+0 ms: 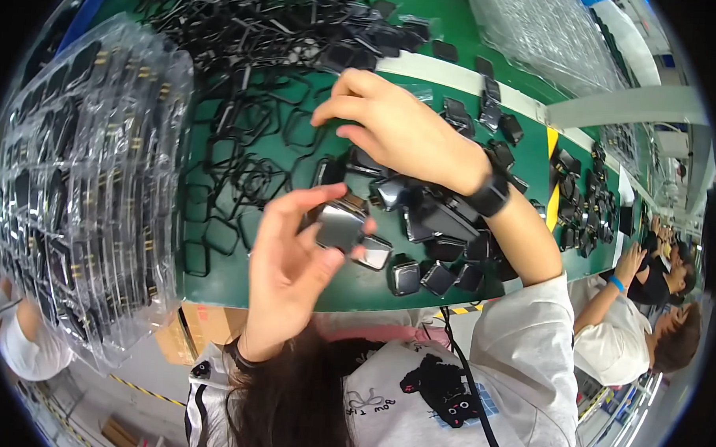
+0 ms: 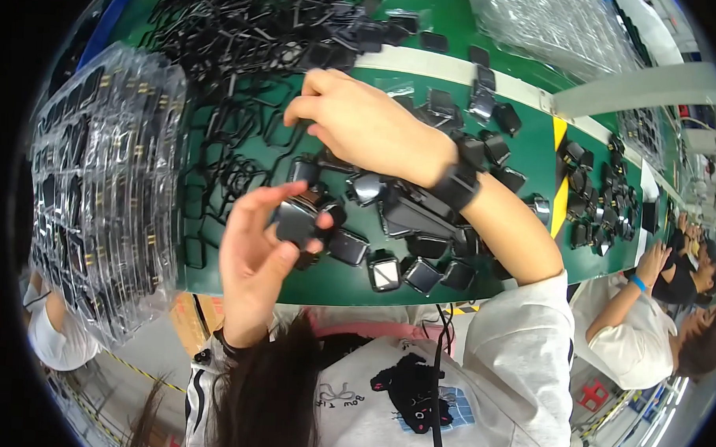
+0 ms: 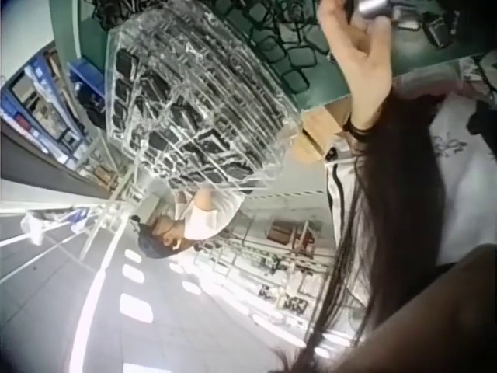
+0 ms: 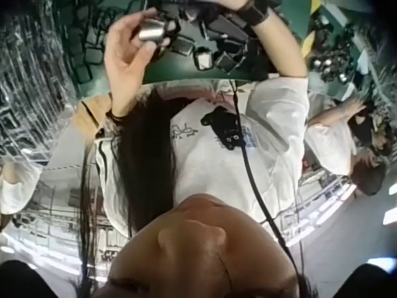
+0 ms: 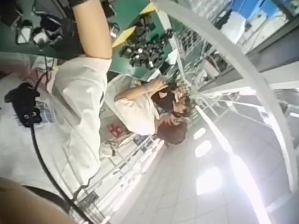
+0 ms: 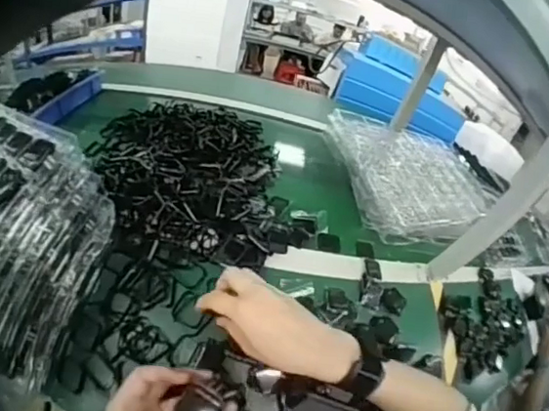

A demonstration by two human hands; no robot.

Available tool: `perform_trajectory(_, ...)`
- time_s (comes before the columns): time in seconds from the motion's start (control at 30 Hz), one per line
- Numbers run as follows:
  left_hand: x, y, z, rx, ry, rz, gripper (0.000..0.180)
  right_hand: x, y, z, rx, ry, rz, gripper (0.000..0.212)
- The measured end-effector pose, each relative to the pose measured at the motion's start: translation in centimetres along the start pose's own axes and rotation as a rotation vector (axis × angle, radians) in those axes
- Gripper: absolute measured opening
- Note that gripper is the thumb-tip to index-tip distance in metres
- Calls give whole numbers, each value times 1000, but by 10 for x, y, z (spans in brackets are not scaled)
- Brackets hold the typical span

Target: The person picks up a smartwatch, swipes the screen to check the display, and fits a plastic frame over the watch body by hand. After pressing the frame into place, they set the watch aside and repeat the process with another unit.

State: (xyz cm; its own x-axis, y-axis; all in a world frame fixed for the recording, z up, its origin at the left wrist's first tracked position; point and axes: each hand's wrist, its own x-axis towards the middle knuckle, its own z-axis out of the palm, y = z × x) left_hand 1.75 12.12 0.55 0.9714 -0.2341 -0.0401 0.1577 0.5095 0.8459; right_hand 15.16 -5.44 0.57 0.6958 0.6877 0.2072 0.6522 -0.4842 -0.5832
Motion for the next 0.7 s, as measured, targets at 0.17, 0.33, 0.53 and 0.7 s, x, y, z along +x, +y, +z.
perform_trajectory(0.17,-6,4,-29,-53,257,97,40,21,4,16,-111,54,-224,15)
perform_trajectory(0.33,-1,3,-29,-74,380,95,47,4,-36,-16,87,43,19,13)
perform_trajectory(0.53,1,-13,-8,-260,-12,30,52,-37,-73,-9,171,140,8,21)
perform_trajectory(0.7,3,-20,4,-166,17,-19,54,-56,-73,8,190,351,140,22)
